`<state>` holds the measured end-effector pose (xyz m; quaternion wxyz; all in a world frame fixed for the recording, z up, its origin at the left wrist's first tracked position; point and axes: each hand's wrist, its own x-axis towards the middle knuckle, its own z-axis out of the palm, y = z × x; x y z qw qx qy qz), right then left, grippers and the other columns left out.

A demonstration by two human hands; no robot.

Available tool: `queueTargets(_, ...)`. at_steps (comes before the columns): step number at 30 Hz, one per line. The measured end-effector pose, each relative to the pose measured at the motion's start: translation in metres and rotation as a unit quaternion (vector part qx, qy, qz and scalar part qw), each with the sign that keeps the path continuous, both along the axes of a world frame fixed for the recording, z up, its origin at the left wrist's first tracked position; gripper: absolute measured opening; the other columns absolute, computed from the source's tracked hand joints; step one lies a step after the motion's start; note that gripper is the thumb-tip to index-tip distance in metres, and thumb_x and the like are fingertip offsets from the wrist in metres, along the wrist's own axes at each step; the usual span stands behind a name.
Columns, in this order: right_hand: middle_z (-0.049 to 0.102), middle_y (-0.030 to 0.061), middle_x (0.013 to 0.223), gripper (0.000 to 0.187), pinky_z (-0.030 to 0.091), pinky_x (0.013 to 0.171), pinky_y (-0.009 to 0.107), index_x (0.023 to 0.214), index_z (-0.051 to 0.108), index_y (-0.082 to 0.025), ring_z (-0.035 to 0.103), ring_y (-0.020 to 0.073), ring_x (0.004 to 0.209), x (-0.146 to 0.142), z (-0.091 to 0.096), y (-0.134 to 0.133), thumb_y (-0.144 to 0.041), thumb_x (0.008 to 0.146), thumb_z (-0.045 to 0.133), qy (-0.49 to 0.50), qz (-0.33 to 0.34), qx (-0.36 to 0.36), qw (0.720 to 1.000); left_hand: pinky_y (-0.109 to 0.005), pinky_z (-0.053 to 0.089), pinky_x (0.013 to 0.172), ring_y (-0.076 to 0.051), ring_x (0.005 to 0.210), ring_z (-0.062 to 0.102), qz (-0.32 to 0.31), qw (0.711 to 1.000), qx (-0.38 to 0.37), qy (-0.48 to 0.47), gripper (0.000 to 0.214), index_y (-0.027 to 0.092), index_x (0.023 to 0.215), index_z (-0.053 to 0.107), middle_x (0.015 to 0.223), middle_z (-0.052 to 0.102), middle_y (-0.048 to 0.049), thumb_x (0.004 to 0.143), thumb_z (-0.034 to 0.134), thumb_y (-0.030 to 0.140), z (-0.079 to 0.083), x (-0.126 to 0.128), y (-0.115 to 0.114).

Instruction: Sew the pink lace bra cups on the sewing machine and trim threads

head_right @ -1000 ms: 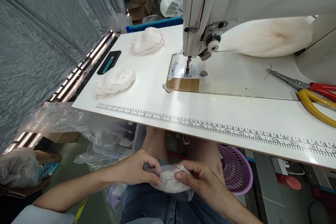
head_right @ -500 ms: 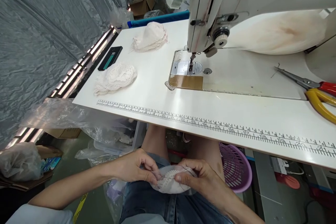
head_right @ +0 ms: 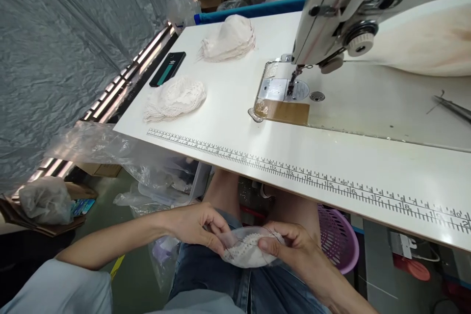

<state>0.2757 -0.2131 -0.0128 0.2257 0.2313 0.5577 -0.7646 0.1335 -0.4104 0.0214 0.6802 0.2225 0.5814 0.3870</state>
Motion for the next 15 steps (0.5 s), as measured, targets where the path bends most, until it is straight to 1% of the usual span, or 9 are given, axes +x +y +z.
queueTargets(2, 0.067, 0.0027, 0.068, 0.030, 0.045, 0.063, 0.026, 0.071, 0.072, -0.017, 0.058, 0.0170, 0.065, 0.000, -0.001, 0.000, -0.046, 0.065, 0.075, -0.007, -0.003, 0.006, 1.000, -0.020, 0.050, 0.076, -0.015, 0.083, 0.066, -0.001, 1.000, -0.004, 0.009, 0.030, 0.018, 0.100, 0.071, 0.086, 0.072, -0.0018, 0.072, 0.071, 0.029, 0.000, -0.001, 0.000)
queueTargets(7, 0.067, 0.0024, 0.068, 0.028, 0.046, 0.063, 0.026, 0.072, 0.071, -0.018, 0.058, 0.0165, 0.064, 0.001, -0.005, 0.002, -0.046, 0.067, 0.074, 0.006, 0.027, -0.011, 1.000, -0.021, 0.051, 0.075, -0.015, 0.077, 0.067, 0.000, 1.000, -0.020, 0.014, 0.025, 0.017, 0.096, 0.072, 0.077, 0.072, -0.0013, 0.072, 0.069, 0.023, 0.006, -0.004, 0.001)
queueTargets(9, 0.067, 0.0023, 0.068, 0.028, 0.045, 0.063, 0.026, 0.070, 0.071, -0.018, 0.057, 0.0165, 0.064, 0.000, -0.006, 0.001, -0.046, 0.067, 0.074, 0.006, 0.032, -0.013, 0.999, -0.021, 0.050, 0.075, -0.015, 0.077, 0.066, 0.002, 1.000, -0.021, 0.009, 0.027, 0.017, 0.095, 0.073, 0.076, 0.072, -0.0005, 0.070, 0.071, 0.025, 0.007, -0.004, 0.001)
queueTargets(12, 0.065, 0.0006, 0.066, 0.026, 0.043, 0.061, 0.024, 0.070, 0.070, -0.019, 0.055, 0.0146, 0.062, -0.002, -0.002, -0.002, -0.045, 0.067, 0.074, 0.005, 0.040, -0.024, 0.999, -0.020, 0.048, 0.074, -0.014, 0.078, 0.064, 0.008, 1.000, -0.012, 0.008, 0.037, 0.018, 0.098, 0.072, 0.081, 0.071, -0.0003, 0.064, 0.075, 0.031, 0.005, -0.002, 0.003)
queueTargets(14, 0.064, -0.0001, 0.066, 0.027, 0.041, 0.059, 0.023, 0.072, 0.071, -0.019, 0.054, 0.0135, 0.061, -0.005, 0.003, -0.004, -0.045, 0.067, 0.074, 0.005, 0.049, -0.026, 0.998, -0.018, 0.046, 0.070, -0.014, 0.076, 0.062, 0.013, 0.999, 0.003, 0.029, 0.042, 0.017, 0.099, 0.071, 0.082, 0.070, -0.0002, 0.062, 0.077, 0.035, 0.003, 0.001, 0.005)
queueTargets(15, 0.063, -0.0002, 0.066, 0.028, 0.040, 0.058, 0.023, 0.073, 0.071, -0.018, 0.052, 0.0129, 0.060, -0.006, 0.006, -0.006, -0.046, 0.068, 0.073, 0.005, 0.053, -0.022, 0.998, -0.017, 0.044, 0.066, -0.013, 0.073, 0.060, 0.015, 0.999, 0.011, 0.049, 0.042, 0.016, 0.096, 0.072, 0.079, 0.069, 0.0003, 0.061, 0.078, 0.038, 0.002, 0.003, 0.007)
